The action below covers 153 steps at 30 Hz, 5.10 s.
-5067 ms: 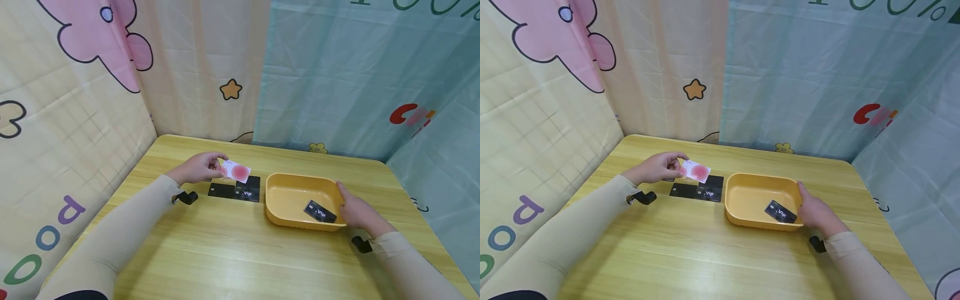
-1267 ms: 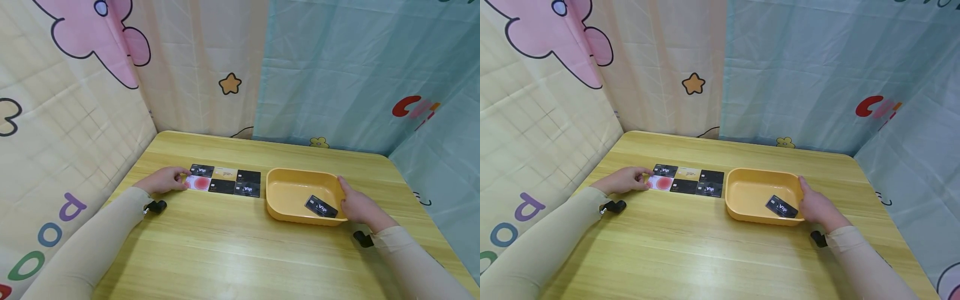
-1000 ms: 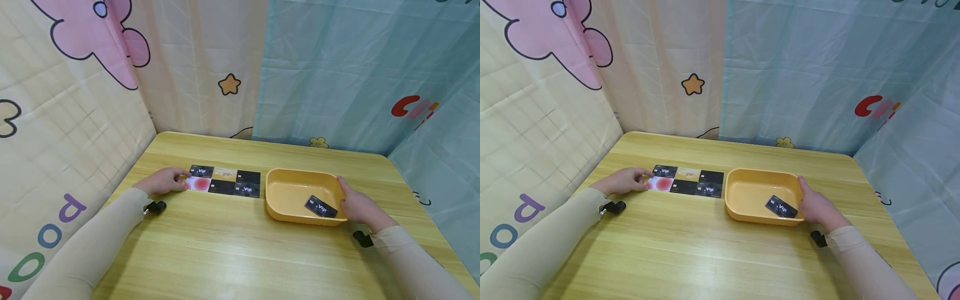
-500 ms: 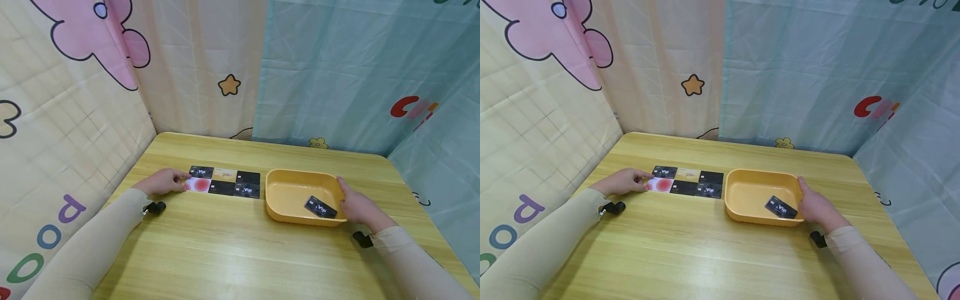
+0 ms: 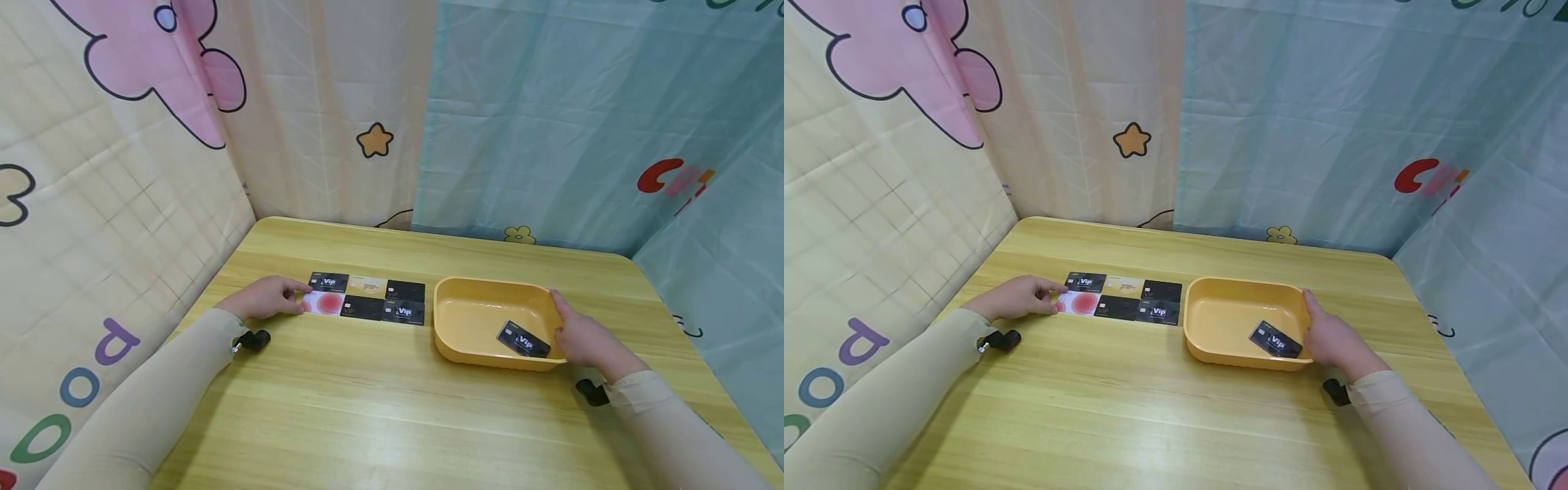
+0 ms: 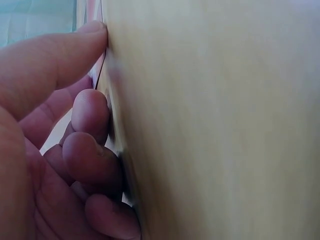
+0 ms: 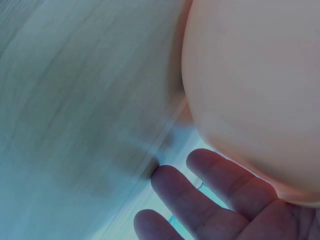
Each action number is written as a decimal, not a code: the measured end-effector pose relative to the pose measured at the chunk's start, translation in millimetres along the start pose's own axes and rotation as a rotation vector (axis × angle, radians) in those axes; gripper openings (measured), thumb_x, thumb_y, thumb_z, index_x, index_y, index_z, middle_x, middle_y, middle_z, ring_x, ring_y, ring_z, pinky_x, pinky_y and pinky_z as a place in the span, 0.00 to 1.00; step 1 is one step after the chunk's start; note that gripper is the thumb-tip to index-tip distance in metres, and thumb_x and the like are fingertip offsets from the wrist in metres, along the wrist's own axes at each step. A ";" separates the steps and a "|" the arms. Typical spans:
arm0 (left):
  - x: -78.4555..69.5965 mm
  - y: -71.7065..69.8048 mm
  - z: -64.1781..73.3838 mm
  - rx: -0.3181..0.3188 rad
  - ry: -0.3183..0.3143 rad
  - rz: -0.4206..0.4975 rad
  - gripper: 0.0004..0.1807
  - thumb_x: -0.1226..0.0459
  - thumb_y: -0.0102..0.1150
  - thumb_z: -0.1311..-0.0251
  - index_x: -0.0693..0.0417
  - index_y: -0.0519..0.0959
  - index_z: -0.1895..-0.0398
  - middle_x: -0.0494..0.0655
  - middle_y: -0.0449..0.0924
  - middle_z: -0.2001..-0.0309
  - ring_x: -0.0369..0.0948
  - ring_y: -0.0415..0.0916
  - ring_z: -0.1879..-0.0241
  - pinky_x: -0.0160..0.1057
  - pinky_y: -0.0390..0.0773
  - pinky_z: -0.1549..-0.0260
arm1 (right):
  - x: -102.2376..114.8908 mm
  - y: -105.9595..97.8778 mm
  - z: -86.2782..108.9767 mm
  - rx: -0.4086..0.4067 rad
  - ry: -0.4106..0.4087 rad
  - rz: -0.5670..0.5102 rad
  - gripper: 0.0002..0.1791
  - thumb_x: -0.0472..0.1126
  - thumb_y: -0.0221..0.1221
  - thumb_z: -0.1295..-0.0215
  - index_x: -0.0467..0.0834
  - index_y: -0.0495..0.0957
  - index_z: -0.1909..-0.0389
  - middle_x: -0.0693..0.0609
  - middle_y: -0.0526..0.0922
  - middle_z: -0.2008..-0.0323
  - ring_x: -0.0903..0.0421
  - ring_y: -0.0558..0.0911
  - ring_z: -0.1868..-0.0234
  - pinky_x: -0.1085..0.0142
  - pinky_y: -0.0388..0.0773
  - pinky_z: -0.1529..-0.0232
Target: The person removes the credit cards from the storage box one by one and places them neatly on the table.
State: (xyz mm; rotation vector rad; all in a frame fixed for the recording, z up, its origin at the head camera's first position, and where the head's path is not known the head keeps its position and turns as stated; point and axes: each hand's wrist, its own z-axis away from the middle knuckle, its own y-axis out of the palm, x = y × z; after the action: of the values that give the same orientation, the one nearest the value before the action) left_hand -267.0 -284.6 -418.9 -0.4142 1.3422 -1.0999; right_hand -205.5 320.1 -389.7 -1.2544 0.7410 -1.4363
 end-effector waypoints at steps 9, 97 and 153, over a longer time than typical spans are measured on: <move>-2.9 0.9 3.8 -0.002 0.001 -0.006 0.28 0.54 0.71 0.33 0.50 0.81 0.32 0.45 0.74 0.70 0.42 0.67 0.72 0.40 0.66 0.69 | 0.6 0.5 1.0 -0.007 -0.009 0.004 0.42 0.34 0.41 0.24 0.33 0.31 0.17 0.47 0.73 0.82 0.55 0.68 0.84 0.61 0.69 0.77; -241.6 46.9 -86.5 0.118 0.487 0.051 0.33 0.53 0.65 0.28 0.45 0.70 0.23 0.43 0.78 0.66 0.38 0.73 0.69 0.38 0.76 0.60 | 3.5 -3.2 1.0 0.008 0.010 -0.010 0.43 0.35 0.41 0.24 0.34 0.29 0.17 0.46 0.73 0.80 0.54 0.69 0.83 0.60 0.69 0.77; -313.7 156.6 -145.5 0.391 0.324 -0.132 0.35 0.54 0.77 0.41 0.28 0.77 0.30 0.37 0.77 0.33 0.37 0.72 0.44 0.35 0.72 0.43 | 2.6 -3.7 0.9 -0.003 0.019 0.006 0.44 0.33 0.41 0.25 0.34 0.28 0.17 0.45 0.75 0.79 0.52 0.72 0.81 0.60 0.70 0.76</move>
State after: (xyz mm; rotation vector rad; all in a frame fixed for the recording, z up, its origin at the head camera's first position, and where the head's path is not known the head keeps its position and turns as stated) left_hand -292.1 93.8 -402.4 -0.0347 1.3487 -1.5521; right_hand -205.5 318.8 -385.3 -1.2415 0.7598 -1.4445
